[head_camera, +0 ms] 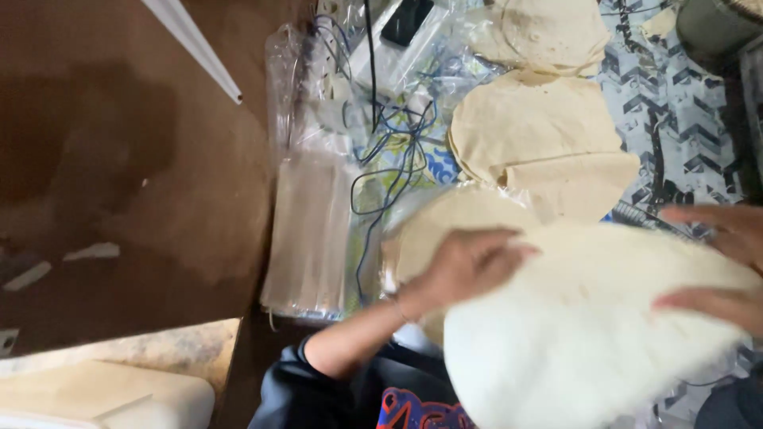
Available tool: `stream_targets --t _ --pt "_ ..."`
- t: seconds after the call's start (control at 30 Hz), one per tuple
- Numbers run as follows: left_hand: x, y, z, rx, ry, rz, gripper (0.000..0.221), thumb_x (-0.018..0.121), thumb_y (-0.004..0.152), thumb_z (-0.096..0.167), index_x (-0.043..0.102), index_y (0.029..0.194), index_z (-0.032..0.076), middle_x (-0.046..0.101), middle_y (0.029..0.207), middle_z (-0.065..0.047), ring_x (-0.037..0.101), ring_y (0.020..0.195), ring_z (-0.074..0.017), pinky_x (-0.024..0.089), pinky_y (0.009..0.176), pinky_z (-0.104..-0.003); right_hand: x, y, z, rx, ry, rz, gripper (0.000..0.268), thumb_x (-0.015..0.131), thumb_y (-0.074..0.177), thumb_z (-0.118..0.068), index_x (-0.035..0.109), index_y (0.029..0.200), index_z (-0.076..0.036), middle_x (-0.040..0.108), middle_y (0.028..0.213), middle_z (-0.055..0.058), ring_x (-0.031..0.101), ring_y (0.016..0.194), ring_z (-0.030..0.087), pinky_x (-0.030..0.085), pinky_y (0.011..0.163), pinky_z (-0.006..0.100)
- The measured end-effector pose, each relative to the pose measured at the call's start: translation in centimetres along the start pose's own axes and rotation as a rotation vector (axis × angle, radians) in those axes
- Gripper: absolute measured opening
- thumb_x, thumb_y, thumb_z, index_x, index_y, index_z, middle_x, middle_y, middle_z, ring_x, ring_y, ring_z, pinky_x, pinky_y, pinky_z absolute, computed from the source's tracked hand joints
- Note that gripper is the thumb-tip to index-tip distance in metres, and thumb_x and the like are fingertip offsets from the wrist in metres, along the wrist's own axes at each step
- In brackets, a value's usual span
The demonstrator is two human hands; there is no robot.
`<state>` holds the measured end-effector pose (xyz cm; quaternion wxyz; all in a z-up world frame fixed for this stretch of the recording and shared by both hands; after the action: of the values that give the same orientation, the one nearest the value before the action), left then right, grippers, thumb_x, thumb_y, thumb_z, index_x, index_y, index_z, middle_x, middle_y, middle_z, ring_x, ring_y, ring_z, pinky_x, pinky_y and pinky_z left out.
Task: The person stacks rounds of flatbread and wraps the stacks in clear plastic sheets by hand.
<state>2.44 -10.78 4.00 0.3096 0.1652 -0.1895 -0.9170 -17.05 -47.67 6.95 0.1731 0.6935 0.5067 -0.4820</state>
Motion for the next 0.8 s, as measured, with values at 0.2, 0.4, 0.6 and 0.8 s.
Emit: stream_targets --t 0.2,0.4,0.6,0.8 --pt "-8.1 1.7 6.5 0.239 0.416 0.174 0.016 0.079 0.094 0.011 0.072 0.109 0.012 0.078 0.103 -0.003 0.075 0.092 -0.0209 0.059 0.083 -0.032 1.1 -0.2 -11.3 -0.380 -0.443 -0.014 0.030 0.079 0.087 -0.020 0.072 0.116 -0.016 0.083 0.090 0.008 0.079 0.079 0.023 0.060 0.078 0.038" --pt "-9.1 -4.5 6.6 0.454 0.831 0.102 0.023 0.073 0.093 0.008 0.074 0.115 0.015 0.075 0.114 0.000 0.071 0.119 -0.0192 0.048 0.113 -0.048 7.2 -6.7 -16.8 -0.888 -0.210 0.468 0.019 0.062 0.094 0.003 0.073 0.107 -0.006 0.074 0.114 0.005 0.073 0.102 0.021 0.055 0.098 0.040" --pt "-5.4 -12.8 -2.1 0.177 0.648 -0.061 0.032 0.069 0.088 0.006 0.071 0.120 0.008 0.068 0.124 -0.005 0.063 0.129 -0.0277 0.049 0.111 -0.046 22.1 -7.4 -9.2 -0.787 -0.186 0.395 0.028 0.068 0.087 0.005 0.077 0.103 -0.016 0.078 0.107 -0.002 0.071 0.104 0.014 0.058 0.098 0.036" --pt "-5.0 -12.7 -2.8 0.084 0.560 -0.050 0.029 0.070 0.085 0.003 0.070 0.114 0.005 0.067 0.123 -0.007 0.064 0.125 -0.0299 0.053 0.104 -0.043 20.8 -6.2 -10.8 -0.418 -0.061 0.372 0.031 0.082 0.075 -0.013 0.079 0.105 -0.016 0.073 0.116 0.002 0.066 0.102 0.021 0.050 0.093 0.041"
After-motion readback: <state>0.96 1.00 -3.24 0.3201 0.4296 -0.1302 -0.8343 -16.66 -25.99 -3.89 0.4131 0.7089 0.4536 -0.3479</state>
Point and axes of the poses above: each hand's wrist, its own y-axis towards the middle knuckle, its own x-axis out of the palm, z = x × y, the point moved 3 cm from there along y, towards the middle knuckle
